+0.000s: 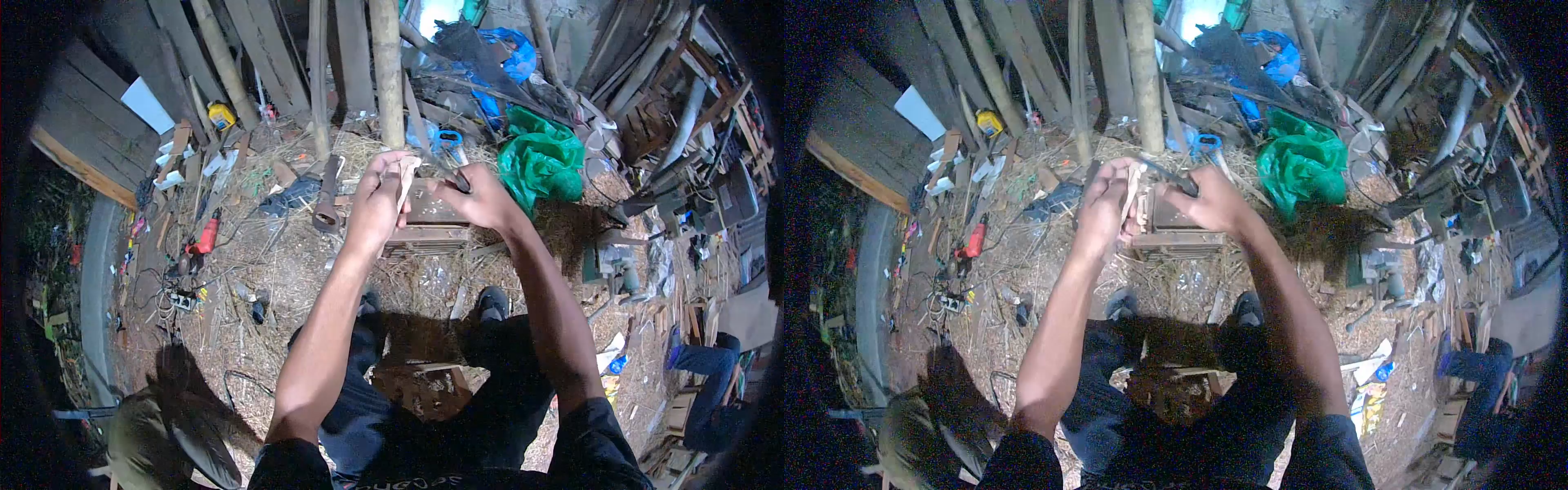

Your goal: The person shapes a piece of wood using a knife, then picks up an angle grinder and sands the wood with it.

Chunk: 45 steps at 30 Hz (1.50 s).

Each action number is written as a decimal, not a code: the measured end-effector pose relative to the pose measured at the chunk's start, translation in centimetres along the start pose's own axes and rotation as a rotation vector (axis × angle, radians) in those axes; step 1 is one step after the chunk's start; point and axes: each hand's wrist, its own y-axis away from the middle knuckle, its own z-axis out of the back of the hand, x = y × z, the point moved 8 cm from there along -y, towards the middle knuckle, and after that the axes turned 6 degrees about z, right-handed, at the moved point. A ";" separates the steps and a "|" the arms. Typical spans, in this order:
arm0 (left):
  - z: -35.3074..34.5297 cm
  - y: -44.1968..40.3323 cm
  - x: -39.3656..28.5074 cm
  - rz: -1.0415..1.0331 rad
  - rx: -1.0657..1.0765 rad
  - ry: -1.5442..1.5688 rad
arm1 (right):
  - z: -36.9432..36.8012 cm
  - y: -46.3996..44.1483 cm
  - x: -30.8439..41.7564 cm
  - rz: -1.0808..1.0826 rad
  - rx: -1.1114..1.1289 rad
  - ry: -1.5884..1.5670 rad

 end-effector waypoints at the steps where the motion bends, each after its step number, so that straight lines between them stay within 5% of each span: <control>1: 0.3 -0.6 0.2 -0.022 -0.003 0.004 | 0.5 0.0 0.8 -0.003 -0.009 0.127; 14: -0.7 -0.5 -0.6 -0.107 0.012 -0.191 | -0.3 -0.8 1.9 -0.081 -0.104 0.383; 17: -0.5 -0.9 -1.0 -0.381 -0.029 -0.275 | -1.0 -1.0 0.8 -0.084 -0.110 0.372; 21: -1.2 0.2 -1.7 -0.407 -0.002 -0.358 | -1.1 -1.4 1.0 -0.007 -0.090 0.292; 24: -1.8 0.6 -0.8 -0.237 0.057 -0.305 | -0.2 -1.4 0.5 -0.029 -0.124 0.406; 27: -2.1 -0.2 1.0 -0.202 0.000 -0.110 | 0.6 -1.8 -0.9 -0.090 -0.110 0.467; 39: -2.3 -2.3 1.6 -0.129 -0.162 -0.150 | 2.8 -1.7 -0.4 -0.113 -0.329 0.590; 42: -1.8 -2.4 1.0 -0.147 -0.184 -0.069 | 1.0 -2.9 -2.2 0.153 -0.234 0.510; 45: -1.0 -2.3 1.1 0.005 -0.146 0.028 | 1.2 -1.5 -7.0 -0.315 -0.348 -0.374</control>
